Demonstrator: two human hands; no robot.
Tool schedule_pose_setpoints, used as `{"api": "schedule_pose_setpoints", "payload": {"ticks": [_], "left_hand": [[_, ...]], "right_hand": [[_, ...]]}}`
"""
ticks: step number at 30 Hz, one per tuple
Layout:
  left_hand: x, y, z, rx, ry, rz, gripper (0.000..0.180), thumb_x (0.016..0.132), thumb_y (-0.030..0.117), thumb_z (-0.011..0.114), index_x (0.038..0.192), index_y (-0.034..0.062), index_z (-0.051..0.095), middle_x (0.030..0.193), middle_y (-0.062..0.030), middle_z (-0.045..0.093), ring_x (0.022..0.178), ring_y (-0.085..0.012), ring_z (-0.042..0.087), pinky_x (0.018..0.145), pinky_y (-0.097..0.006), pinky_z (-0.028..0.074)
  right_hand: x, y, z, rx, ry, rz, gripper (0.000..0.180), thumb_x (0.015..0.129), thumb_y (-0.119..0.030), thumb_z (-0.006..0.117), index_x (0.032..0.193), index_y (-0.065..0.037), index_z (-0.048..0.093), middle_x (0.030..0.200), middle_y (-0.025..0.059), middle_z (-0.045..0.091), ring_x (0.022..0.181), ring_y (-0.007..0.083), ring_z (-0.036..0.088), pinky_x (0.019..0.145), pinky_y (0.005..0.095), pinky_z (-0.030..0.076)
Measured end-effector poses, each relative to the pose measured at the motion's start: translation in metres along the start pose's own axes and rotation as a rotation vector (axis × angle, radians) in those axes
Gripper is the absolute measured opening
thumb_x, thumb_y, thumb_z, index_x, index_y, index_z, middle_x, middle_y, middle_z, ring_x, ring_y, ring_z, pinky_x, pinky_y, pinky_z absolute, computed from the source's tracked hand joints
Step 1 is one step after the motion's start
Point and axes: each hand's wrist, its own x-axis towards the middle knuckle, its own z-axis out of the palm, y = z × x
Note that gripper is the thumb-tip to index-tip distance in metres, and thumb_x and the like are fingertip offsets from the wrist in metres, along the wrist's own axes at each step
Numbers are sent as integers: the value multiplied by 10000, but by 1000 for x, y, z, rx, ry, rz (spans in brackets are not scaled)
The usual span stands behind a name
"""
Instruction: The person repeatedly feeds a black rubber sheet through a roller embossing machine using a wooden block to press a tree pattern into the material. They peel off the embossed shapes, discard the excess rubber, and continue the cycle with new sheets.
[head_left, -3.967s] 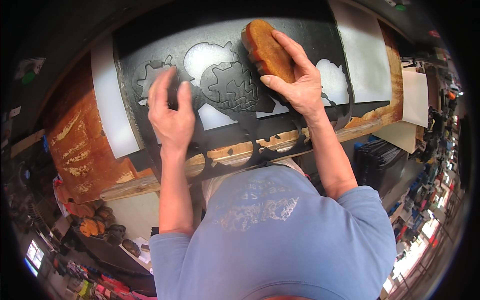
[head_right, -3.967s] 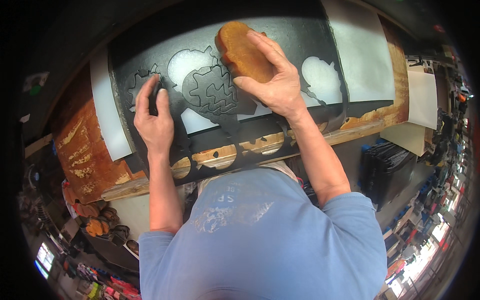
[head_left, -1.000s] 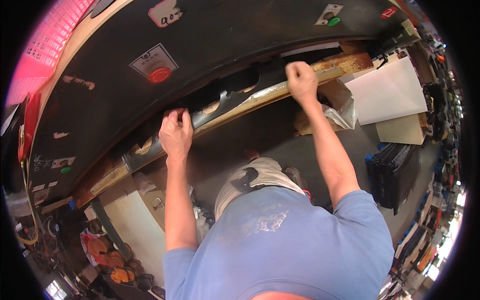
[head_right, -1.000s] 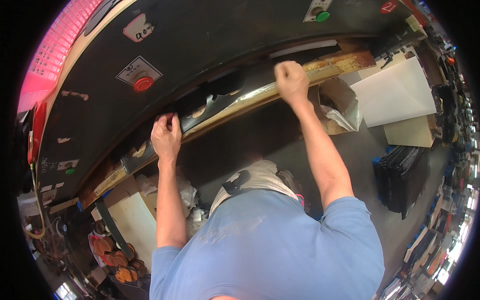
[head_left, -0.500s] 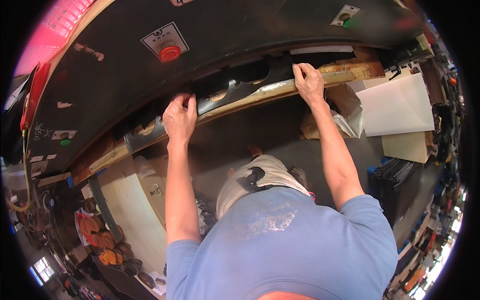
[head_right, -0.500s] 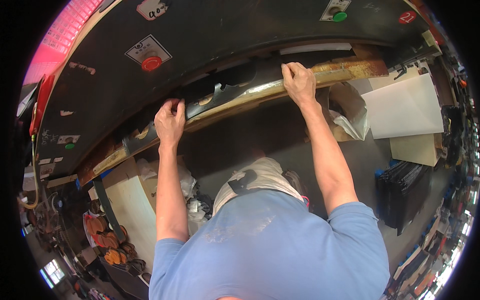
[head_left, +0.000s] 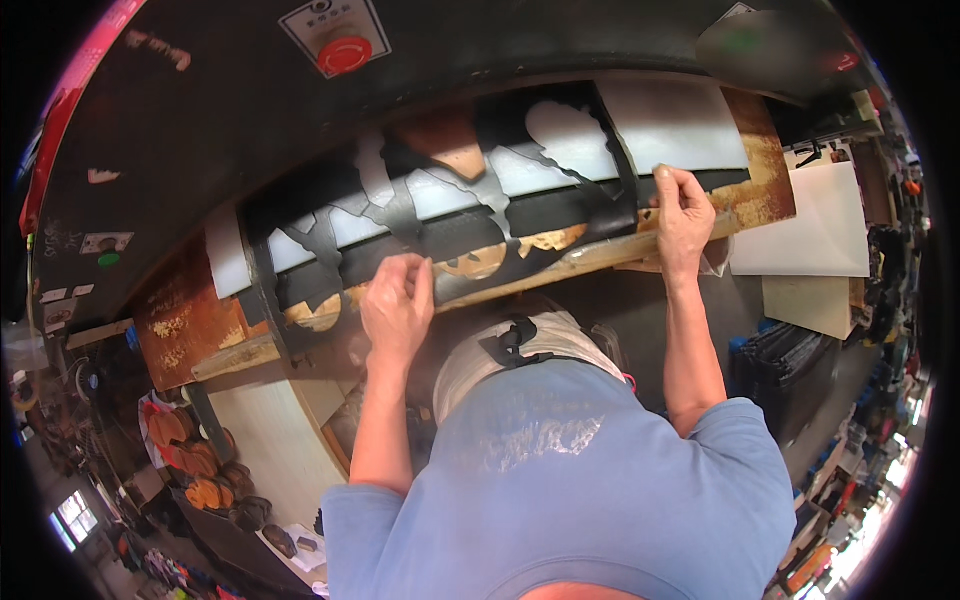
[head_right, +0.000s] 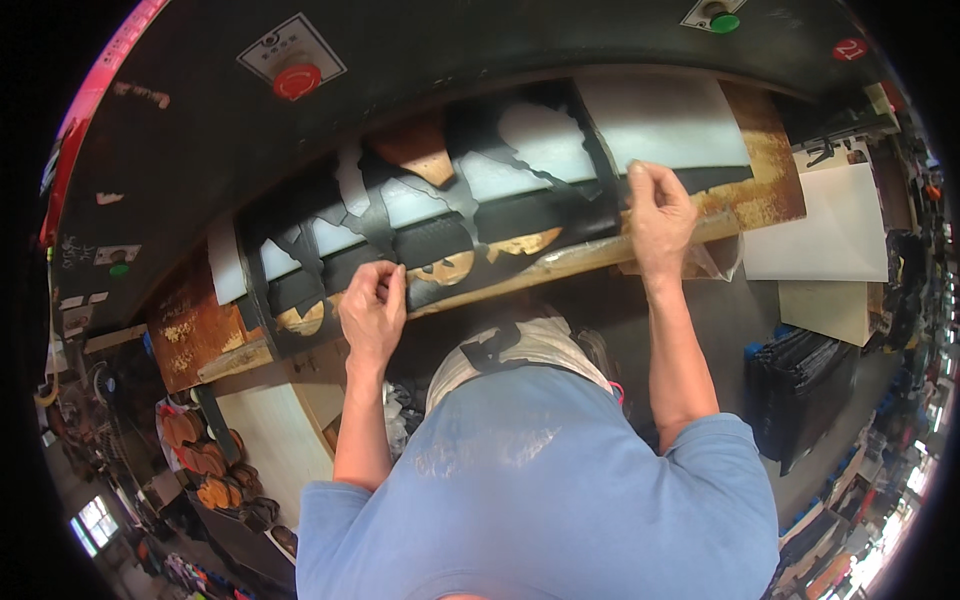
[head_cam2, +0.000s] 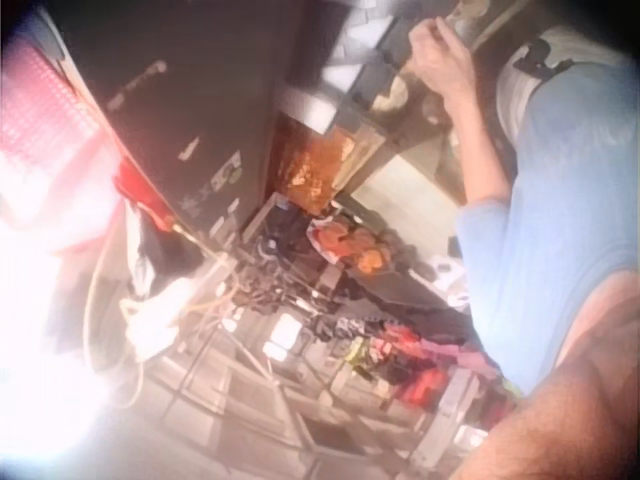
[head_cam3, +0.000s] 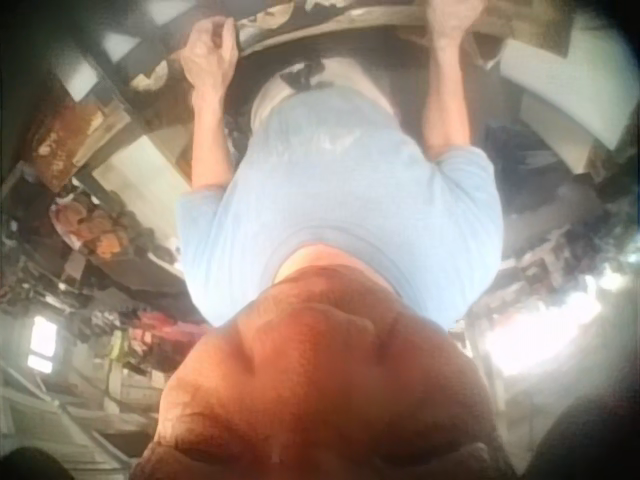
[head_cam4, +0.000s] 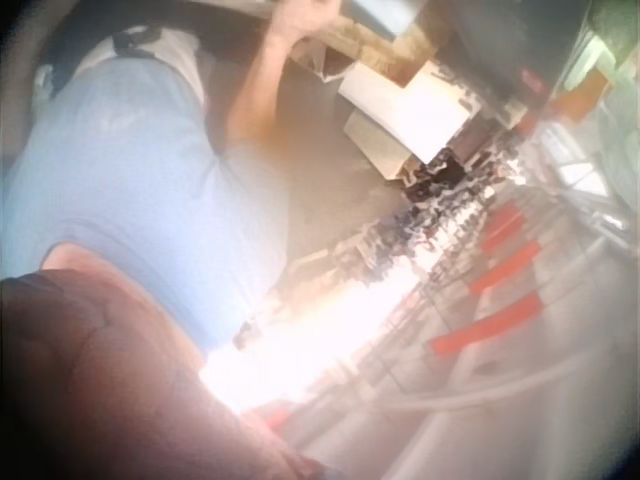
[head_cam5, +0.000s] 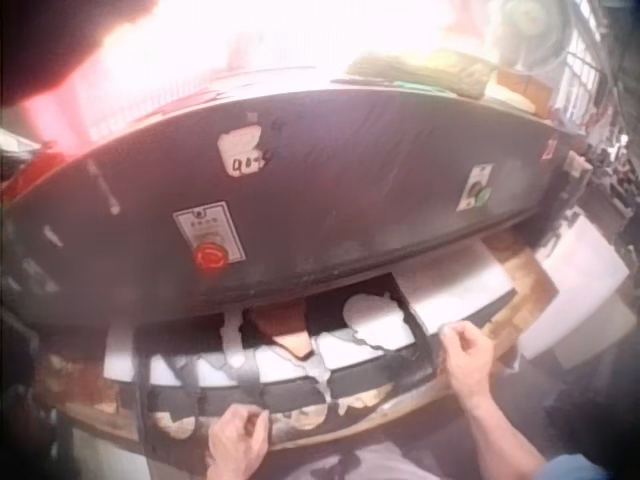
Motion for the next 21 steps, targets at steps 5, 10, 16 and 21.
{"api": "schedule_pose_setpoints", "payload": {"ticks": [5, 10, 16, 21], "left_hand": [[-33, 16, -30, -132, -228, -203, 88, 971, 59, 759, 947, -17, 721, 774, -119, 709, 642, -139, 664, 605, -291, 525], [11, -28, -57, -131, -18, 36, 100, 967, 16, 708, 1064, -1, 721, 918, -191, 756, 769, -354, 739, 701, -421, 585], [103, -75, 3, 141, -121, 254, 445, 988, -4, 605, 1433, 10, 594, 1503, -244, 591, 1451, -431, 512, 1225, -556, 385], [110, -83, 11, 91, -104, 246, 451, 986, 20, 634, 1436, 31, 605, 1531, -210, 584, 1481, -419, 488, 1249, -573, 342]], "right_hand": [[-31, -32, 91, -243, -528, -341, 677, 856, -303, 862, 1398, 22, 619, 1429, 261, 585, 1322, 365, 584, 1113, 449, 492], [-89, -35, 197, -466, -674, -414, 980, 739, -340, 913, 1535, 40, 485, 1596, 489, 238, 1479, 616, 331, 1233, 563, 371], [-75, -29, 219, -424, -612, -471, 867, 650, -271, 885, 1439, -29, 620, 1575, 330, 389, 1427, 591, 369, 1195, 584, 420], [-52, -38, 213, -301, -609, -399, 898, 670, -224, 916, 1489, -56, 588, 1575, 215, 476, 1460, 417, 443, 1224, 479, 389]]}}
